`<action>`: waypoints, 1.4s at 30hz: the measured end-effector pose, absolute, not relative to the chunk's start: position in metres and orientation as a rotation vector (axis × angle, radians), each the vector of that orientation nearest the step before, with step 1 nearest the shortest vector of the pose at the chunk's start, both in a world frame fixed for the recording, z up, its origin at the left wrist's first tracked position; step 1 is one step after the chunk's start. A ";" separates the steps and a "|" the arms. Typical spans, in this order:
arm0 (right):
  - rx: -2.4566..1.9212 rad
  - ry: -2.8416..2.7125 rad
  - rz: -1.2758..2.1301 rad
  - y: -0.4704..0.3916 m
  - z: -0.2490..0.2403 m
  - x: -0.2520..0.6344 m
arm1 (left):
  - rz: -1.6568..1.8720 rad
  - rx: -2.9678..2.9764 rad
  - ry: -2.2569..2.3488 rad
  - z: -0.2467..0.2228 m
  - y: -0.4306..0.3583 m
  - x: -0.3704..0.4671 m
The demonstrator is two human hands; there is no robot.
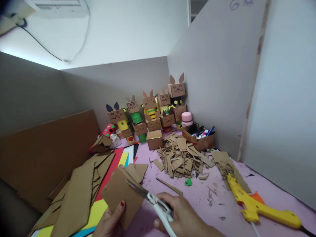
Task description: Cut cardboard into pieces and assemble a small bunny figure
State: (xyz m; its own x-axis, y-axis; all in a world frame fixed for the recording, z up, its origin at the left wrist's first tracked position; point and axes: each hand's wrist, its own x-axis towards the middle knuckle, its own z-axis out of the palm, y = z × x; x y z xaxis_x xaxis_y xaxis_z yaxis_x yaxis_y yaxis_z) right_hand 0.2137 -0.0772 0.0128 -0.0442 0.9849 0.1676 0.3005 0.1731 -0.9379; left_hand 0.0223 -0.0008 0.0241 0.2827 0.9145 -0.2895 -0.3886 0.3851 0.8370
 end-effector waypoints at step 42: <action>-1.223 -1.360 0.983 -0.079 0.007 0.205 | 0.775 0.851 0.636 0.002 -0.018 0.032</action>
State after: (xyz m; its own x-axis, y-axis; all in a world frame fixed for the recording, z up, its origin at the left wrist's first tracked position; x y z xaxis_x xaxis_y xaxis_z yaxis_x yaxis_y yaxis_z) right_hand 0.2046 -0.0790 0.0071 0.0303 0.9868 0.1591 0.1589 0.1524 -0.9755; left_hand 0.0318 -0.0183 0.0016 0.5658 0.8039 -0.1832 -0.3361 0.4278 0.8391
